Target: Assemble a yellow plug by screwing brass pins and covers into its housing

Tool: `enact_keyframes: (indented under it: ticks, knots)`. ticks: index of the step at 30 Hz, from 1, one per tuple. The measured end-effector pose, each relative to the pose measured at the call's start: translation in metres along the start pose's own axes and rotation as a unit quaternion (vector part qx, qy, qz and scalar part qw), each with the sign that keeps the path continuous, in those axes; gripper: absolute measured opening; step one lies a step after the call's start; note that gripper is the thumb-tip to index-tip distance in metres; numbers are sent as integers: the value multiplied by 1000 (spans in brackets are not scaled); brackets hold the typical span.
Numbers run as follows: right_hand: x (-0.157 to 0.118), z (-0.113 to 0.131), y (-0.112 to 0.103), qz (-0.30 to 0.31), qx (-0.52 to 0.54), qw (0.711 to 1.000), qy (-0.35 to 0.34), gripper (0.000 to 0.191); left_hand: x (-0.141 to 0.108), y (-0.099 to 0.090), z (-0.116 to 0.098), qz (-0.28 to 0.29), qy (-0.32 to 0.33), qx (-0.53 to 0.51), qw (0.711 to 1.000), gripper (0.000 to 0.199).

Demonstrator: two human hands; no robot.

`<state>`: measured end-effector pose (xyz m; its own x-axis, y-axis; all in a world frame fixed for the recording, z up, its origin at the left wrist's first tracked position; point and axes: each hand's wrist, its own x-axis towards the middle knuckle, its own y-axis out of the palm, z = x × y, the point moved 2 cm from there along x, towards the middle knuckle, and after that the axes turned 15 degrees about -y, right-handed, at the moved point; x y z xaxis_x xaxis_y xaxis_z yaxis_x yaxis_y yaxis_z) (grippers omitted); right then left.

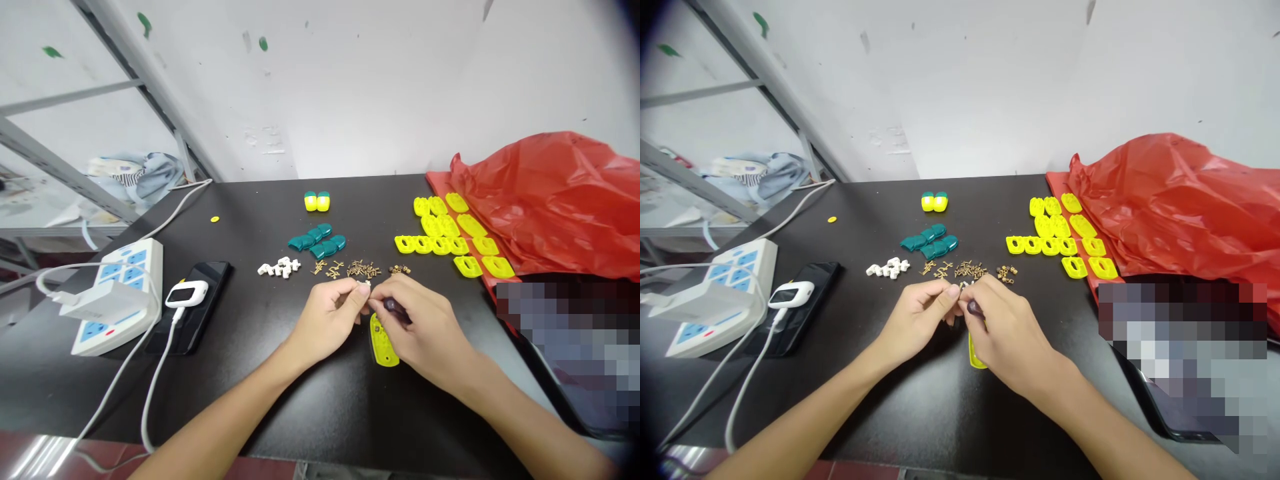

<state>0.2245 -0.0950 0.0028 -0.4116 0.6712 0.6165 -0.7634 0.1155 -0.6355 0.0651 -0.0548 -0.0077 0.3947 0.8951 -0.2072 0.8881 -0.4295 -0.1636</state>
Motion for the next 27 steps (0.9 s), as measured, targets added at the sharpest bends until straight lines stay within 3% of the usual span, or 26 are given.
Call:
enact_keyframes:
  ticks: [3,6,8,10,12,15,19,27]
  knots:
    - [2,-6,-6,37,28,999,21,14,1,-3,3,-40,23,63,997,29]
    - [1,-13,-13,121,29,991,48,15,-1,-8,2,-63,122,162,977,31]
    - [0,-15,-17,178,45,981,54,14,-5,-9,0,-23,188,210,959,49]
    - [0,-15,-18,213,73,973,55,15,-9,-8,-2,42,204,246,947,75]
    - [1,-15,-19,218,94,970,59,17,-11,-4,-1,90,176,288,937,100]
    - [2,-16,-17,210,107,970,66,21,-12,4,6,115,121,336,927,123]
    - [-1,-21,-16,244,128,958,74,21,-9,10,12,103,103,372,917,119]
    - [-5,-20,-14,297,140,940,95,18,-7,3,7,58,126,424,895,96]
